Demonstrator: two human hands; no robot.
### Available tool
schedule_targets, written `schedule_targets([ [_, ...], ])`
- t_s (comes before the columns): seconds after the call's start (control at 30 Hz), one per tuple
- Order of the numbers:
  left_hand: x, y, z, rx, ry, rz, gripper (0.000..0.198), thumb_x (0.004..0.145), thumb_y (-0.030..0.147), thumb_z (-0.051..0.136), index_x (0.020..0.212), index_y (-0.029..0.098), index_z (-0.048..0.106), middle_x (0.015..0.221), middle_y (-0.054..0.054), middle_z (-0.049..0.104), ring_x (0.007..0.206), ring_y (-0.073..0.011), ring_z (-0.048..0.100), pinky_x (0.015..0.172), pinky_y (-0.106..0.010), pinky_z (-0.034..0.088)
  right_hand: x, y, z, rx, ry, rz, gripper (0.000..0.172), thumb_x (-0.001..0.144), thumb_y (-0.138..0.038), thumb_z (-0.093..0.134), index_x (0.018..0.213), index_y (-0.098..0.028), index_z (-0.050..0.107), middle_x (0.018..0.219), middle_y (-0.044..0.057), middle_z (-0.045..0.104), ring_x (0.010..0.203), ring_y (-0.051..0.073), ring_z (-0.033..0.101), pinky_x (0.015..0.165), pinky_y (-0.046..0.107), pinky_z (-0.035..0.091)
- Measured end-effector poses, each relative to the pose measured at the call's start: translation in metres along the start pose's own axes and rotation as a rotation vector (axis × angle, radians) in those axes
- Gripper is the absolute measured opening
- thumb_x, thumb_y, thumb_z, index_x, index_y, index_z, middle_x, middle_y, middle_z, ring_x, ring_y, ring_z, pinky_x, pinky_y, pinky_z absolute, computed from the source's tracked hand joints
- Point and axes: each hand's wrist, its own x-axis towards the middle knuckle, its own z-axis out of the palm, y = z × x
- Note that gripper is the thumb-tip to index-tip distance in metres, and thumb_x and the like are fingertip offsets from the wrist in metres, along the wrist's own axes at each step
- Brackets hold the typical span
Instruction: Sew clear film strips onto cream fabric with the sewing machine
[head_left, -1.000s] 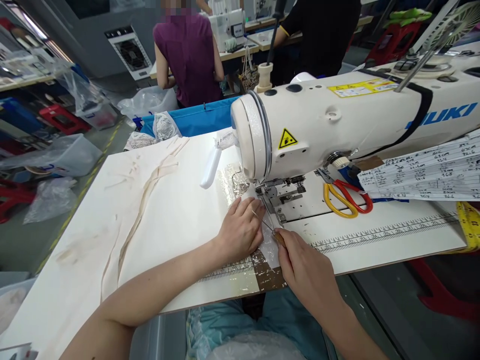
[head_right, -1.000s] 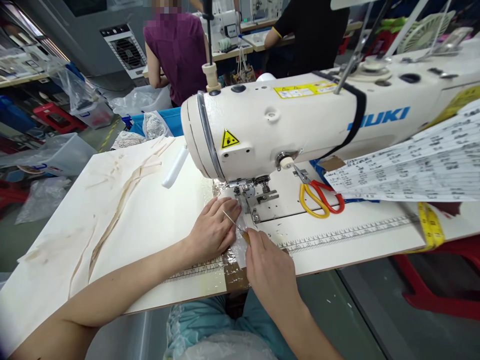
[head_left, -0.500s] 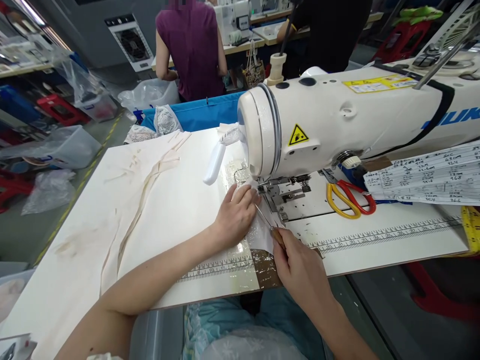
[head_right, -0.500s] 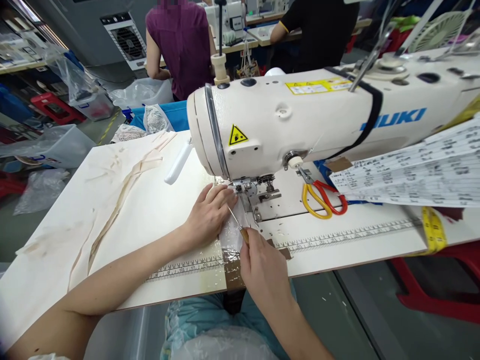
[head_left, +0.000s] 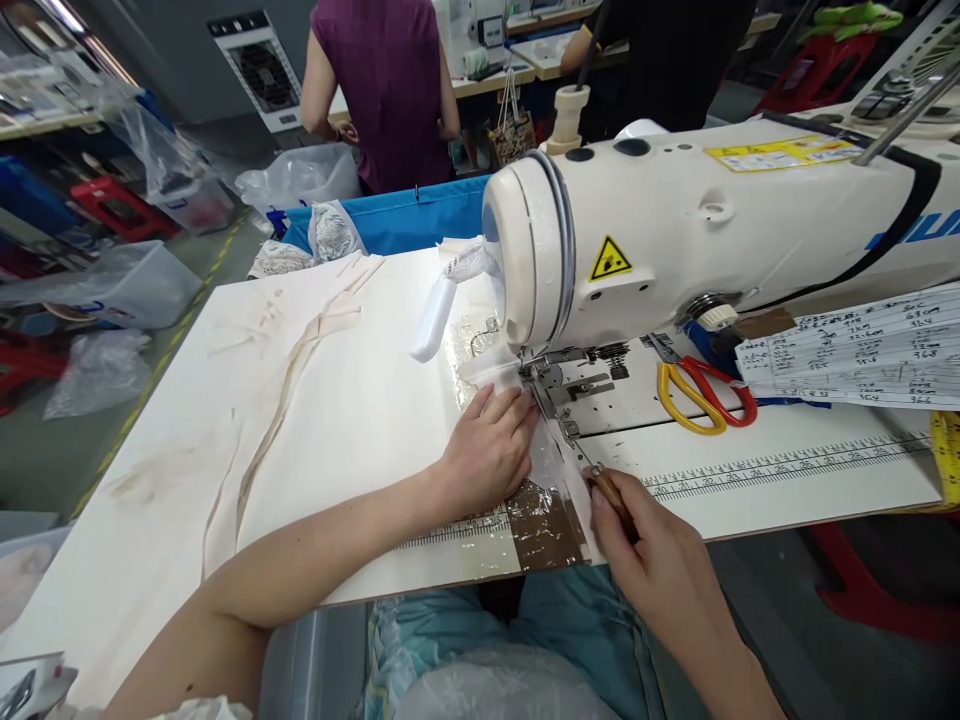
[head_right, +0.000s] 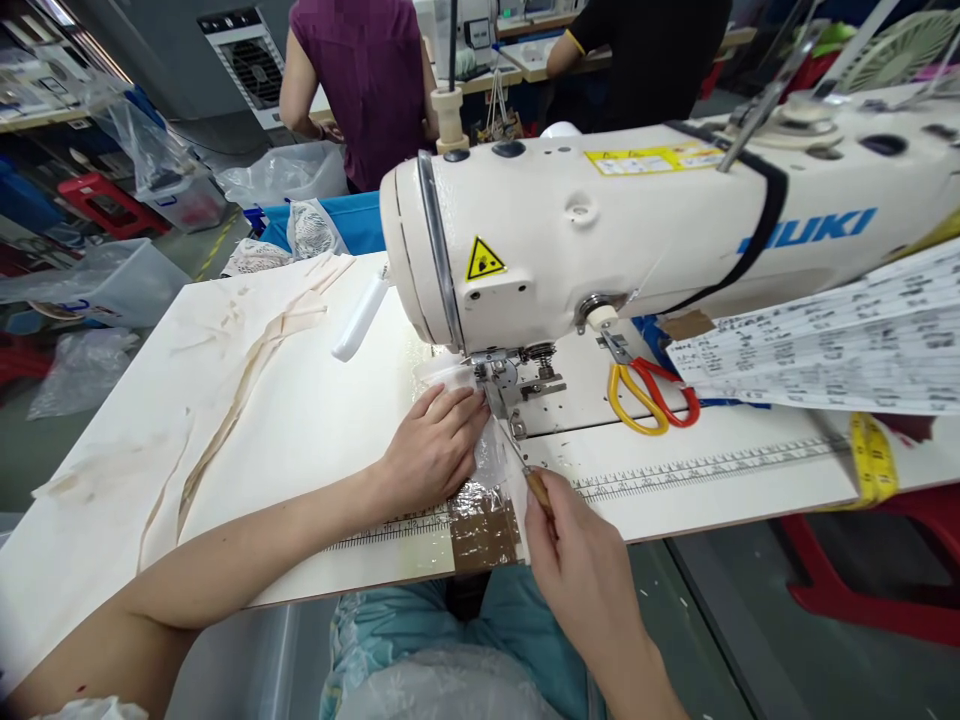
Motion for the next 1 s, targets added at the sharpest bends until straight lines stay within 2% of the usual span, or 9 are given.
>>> schedule_targets([
  [0.1,-0.002,0.003,0.001,0.01,0.005,-0.006,0.046,0.097,0.03,0.039,0.133,0.006,0.055,0.139,-0.016,0.055,0.131,-0.029,0.046,0.114,-0.048,0.033,-0.005,0.005,-0.008,0.12,-0.049,0.142,0.028,0.1,-0.04,0.042,0.108,-0.02,0.061,0.076,0.003,0.07,0.06,0.018,0.066,0.05,0.024,0.048],
  [0.2,-0.003,0.006,0.001,0.012,0.014,-0.006,0.046,0.098,0.031,0.038,0.133,0.006,0.055,0.138,-0.015,0.056,0.132,-0.0288,0.045,0.115,-0.048,0.032,-0.007,0.005,-0.011,0.195,-0.055,0.212,0.031,0.101,-0.042,0.042,0.11,-0.021,0.062,0.074,0.002,0.066,0.061,0.018,0.064,0.056,0.025,0.05],
  [0.5,-0.005,0.009,-0.002,-0.015,0.001,-0.016,0.047,0.099,0.033,0.036,0.133,0.006,0.054,0.139,-0.016,0.055,0.132,-0.0281,0.045,0.115,-0.047,0.033,-0.01,0.004,-0.007,0.246,0.009,0.25,0.031,0.1,-0.042,0.044,0.115,-0.021,0.063,0.07,0.0,0.063,0.061,0.017,0.06,0.059,0.023,0.05],
  [0.67,-0.005,0.01,0.0,-0.049,0.002,-0.01,0.047,0.098,0.033,0.038,0.134,0.005,0.052,0.139,-0.018,0.054,0.132,-0.0293,0.045,0.113,-0.047,0.035,-0.012,0.005,-0.006,0.249,0.036,0.258,0.035,0.099,-0.043,0.047,0.118,-0.02,0.065,0.071,0.002,0.066,0.061,0.018,0.062,0.051,0.022,0.05],
  [0.73,-0.006,0.01,0.001,-0.063,0.007,-0.007,0.048,0.098,0.033,0.037,0.134,0.004,0.052,0.139,-0.018,0.054,0.133,-0.0295,0.045,0.113,-0.047,0.035,-0.013,0.006,-0.005,0.237,0.073,0.257,0.036,0.099,-0.044,0.049,0.121,-0.022,0.066,0.079,0.004,0.071,0.066,0.019,0.066,0.05,0.022,0.051],
  [0.8,-0.006,0.01,0.001,-0.071,0.009,-0.006,0.048,0.098,0.033,0.038,0.134,0.005,0.051,0.139,-0.018,0.054,0.133,-0.0296,0.046,0.113,-0.047,0.035,-0.015,0.007,-0.003,0.234,0.112,0.266,0.037,0.098,-0.043,0.051,0.125,-0.023,0.065,0.096,0.008,0.074,0.075,0.02,0.07,0.053,0.022,0.054],
  [0.9,-0.006,0.009,0.0,-0.072,0.001,-0.002,0.047,0.098,0.033,0.038,0.133,0.005,0.052,0.14,-0.019,0.053,0.133,-0.0299,0.045,0.113,-0.046,0.034,-0.017,0.005,0.0,0.3,0.153,0.273,0.043,0.097,-0.041,0.053,0.135,-0.022,0.057,0.119,0.01,0.07,0.097,0.022,0.071,0.067,0.024,0.059],
  [1.0,-0.006,0.008,0.0,-0.06,-0.003,0.005,0.048,0.099,0.033,0.037,0.134,0.004,0.051,0.14,-0.019,0.053,0.134,-0.0301,0.045,0.113,-0.046,0.034,-0.019,0.001,0.001,0.338,0.179,0.244,0.04,0.098,-0.038,0.053,0.135,-0.025,0.057,0.127,0.009,0.066,0.11,0.022,0.066,0.079,0.025,0.059],
])
